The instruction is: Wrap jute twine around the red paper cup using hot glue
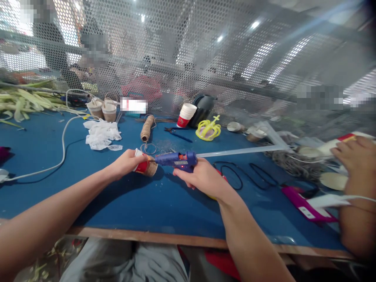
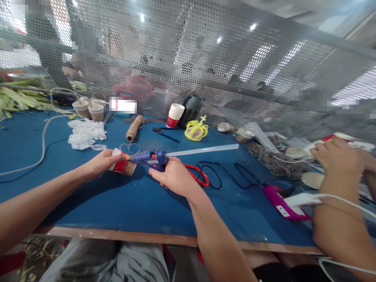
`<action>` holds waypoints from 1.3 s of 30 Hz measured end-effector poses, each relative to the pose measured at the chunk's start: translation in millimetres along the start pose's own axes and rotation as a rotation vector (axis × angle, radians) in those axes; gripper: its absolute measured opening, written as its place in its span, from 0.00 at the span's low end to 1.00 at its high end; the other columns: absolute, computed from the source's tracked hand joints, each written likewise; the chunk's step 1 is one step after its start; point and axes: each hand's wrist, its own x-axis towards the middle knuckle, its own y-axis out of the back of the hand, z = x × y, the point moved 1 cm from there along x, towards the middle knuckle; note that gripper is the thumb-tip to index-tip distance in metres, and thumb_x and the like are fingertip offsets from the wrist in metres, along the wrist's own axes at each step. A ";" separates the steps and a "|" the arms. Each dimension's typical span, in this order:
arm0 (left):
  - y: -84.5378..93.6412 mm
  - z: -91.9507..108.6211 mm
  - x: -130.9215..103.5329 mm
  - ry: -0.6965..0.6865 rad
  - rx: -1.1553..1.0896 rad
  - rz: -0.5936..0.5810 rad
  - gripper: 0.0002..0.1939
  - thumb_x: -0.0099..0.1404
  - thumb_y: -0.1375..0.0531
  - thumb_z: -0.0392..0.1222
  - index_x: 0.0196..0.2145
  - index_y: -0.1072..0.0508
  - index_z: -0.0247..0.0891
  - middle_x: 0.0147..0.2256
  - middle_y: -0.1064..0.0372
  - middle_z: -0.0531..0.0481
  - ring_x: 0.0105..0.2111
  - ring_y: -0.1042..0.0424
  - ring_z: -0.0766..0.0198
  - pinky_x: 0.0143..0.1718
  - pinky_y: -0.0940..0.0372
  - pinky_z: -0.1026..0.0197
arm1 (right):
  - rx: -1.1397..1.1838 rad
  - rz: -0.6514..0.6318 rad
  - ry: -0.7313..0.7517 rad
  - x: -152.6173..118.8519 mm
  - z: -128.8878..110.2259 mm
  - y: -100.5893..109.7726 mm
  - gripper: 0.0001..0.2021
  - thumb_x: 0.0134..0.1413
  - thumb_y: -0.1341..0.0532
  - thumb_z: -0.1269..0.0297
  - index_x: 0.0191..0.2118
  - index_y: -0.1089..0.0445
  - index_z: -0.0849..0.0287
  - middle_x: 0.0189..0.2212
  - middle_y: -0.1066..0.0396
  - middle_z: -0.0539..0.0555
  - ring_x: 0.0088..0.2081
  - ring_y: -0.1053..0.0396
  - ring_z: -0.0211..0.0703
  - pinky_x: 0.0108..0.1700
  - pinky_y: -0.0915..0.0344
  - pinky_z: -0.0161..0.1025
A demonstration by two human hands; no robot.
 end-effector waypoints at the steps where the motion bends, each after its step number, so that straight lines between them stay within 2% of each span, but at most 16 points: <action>1: -0.1 0.1 -0.1 0.001 -0.001 0.003 0.14 0.48 0.44 0.49 0.21 0.35 0.33 0.17 0.43 0.57 0.18 0.47 0.72 0.20 0.53 0.67 | 0.002 -0.001 -0.005 -0.2 -0.3 -0.1 0.09 0.45 0.43 0.63 0.21 0.34 0.63 0.10 0.40 0.47 0.13 0.42 0.31 0.16 0.43 0.28; 25: -2.0 1.5 -1.3 -0.013 0.088 0.036 0.14 0.47 0.45 0.49 0.20 0.34 0.32 0.16 0.45 0.57 0.17 0.49 0.71 0.19 0.55 0.66 | -0.009 -0.032 -0.032 -2.9 -1.4 2.8 0.09 0.44 0.43 0.63 0.23 0.32 0.63 0.09 0.40 0.46 0.12 0.42 0.31 0.16 0.44 0.28; 39: -2.9 2.7 -2.5 -0.016 0.065 0.023 0.14 0.47 0.45 0.49 0.21 0.33 0.32 0.16 0.44 0.56 0.17 0.48 0.71 0.20 0.54 0.66 | 0.002 -0.033 -0.039 -4.8 -2.2 2.6 0.08 0.44 0.44 0.63 0.23 0.32 0.63 0.10 0.41 0.46 0.13 0.43 0.31 0.16 0.44 0.28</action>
